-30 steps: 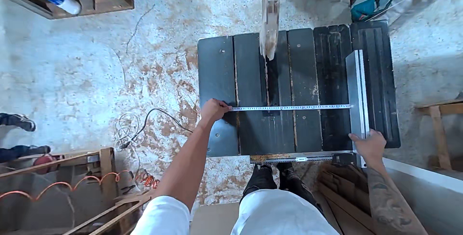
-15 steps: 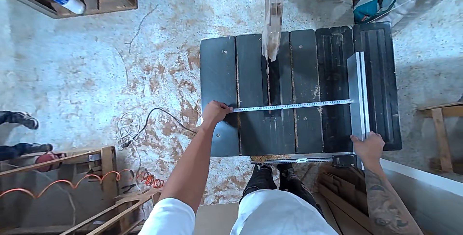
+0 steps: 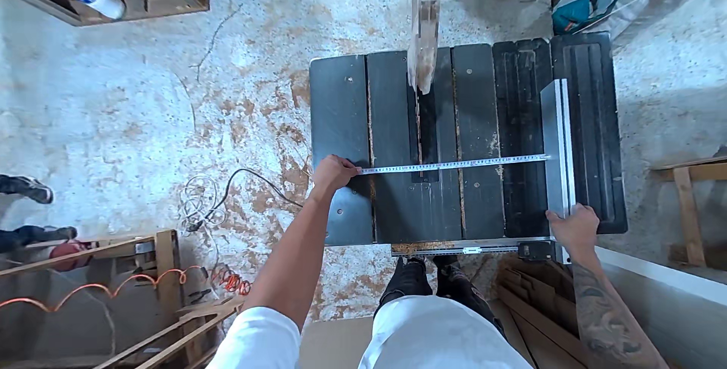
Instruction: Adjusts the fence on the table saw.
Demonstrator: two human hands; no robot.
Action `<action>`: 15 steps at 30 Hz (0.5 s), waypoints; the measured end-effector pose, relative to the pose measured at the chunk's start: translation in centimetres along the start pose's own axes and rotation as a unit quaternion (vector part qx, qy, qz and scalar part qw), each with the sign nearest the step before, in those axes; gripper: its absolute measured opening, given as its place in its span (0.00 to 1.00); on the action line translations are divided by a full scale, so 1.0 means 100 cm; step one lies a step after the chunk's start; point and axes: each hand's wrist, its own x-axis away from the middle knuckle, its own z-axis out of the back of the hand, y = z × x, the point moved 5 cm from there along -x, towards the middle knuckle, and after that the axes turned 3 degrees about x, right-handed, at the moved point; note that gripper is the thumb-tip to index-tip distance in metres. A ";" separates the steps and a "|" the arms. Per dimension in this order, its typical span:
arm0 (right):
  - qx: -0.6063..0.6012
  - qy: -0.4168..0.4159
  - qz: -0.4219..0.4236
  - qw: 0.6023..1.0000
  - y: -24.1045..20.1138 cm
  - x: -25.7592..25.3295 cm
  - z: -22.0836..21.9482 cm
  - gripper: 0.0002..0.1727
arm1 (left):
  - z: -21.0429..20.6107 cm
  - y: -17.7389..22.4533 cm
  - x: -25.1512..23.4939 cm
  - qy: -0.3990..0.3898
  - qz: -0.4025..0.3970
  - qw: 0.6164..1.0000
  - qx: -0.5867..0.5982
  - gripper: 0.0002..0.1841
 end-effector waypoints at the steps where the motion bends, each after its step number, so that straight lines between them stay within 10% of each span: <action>1: -0.004 -0.003 -0.001 1.000 0.000 0.000 0.001 0.29 | 0.000 0.000 -0.001 0.001 -0.004 1.000 0.000 0.19; 15: 0.013 -0.027 -0.013 0.999 -0.002 -0.006 -0.004 0.38 | -0.002 0.000 -0.002 -0.002 0.020 1.000 -0.013 0.19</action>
